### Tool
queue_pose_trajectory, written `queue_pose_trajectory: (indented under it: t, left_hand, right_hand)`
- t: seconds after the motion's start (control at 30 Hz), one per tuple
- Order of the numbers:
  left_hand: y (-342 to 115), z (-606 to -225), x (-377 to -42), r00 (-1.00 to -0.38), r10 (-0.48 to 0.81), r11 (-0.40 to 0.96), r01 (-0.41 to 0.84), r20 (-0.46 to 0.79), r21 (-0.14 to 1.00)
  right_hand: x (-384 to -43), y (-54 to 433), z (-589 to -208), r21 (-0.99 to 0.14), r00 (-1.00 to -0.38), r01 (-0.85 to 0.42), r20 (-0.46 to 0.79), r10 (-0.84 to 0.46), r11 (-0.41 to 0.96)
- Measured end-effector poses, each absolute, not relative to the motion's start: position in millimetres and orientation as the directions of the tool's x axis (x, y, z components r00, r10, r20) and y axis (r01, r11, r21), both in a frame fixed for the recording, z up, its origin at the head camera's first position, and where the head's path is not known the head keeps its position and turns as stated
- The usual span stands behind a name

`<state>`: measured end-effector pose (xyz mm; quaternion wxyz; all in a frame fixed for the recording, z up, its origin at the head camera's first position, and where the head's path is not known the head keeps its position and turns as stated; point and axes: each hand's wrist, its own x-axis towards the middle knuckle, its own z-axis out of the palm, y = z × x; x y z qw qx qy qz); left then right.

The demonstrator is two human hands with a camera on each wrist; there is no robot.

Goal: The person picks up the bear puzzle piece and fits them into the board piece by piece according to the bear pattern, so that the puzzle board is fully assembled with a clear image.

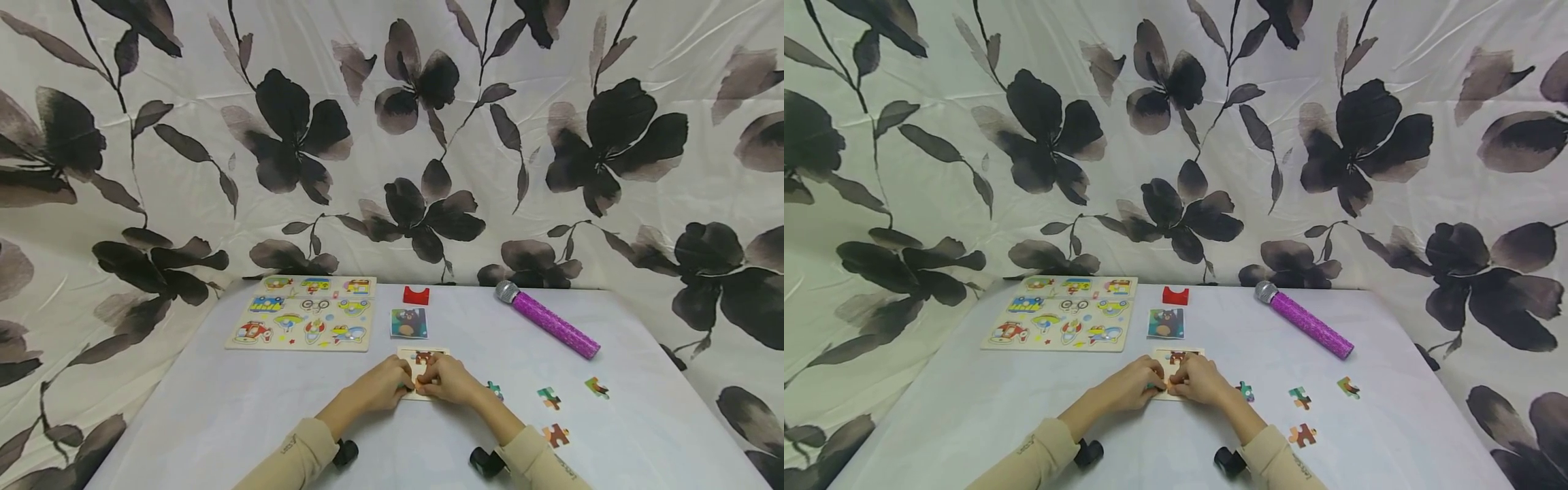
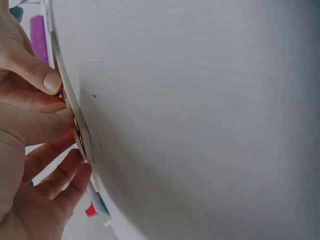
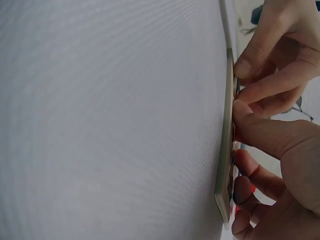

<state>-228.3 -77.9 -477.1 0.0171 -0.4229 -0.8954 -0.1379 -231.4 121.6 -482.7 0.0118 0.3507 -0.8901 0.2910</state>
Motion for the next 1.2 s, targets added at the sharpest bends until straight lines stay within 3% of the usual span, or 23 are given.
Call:
queue_pose_trajectory:
  t: [0.33,0.53,0.87,1.2]
  left_hand:
    - [-80.2,-477.2,-227.5,-0.694,0.703,0.608,0.7,0.156,0.375]
    - [-81.3,-478.2,-227.9,-0.737,0.665,0.651,0.651,0.121,0.39]
    - [-84.1,-477.9,-229.5,-0.744,0.658,0.641,0.634,0.116,0.432]
    - [-82.2,-477.8,-228.1,-0.733,0.666,0.632,0.654,0.14,0.416]
  right_hand:
    - [-228.8,123.5,-478.8,-0.432,-0.794,-0.601,0.221,-0.567,0.673]
    - [-233.1,129.7,-478.8,-0.538,-0.762,-0.611,0.2,-0.616,0.581]
    - [-237.0,131.9,-480.9,-0.658,-0.792,-0.516,0.124,-0.597,0.549]
    - [-232.8,135.0,-476.8,-0.558,-0.762,-0.589,0.143,-0.632,0.584]
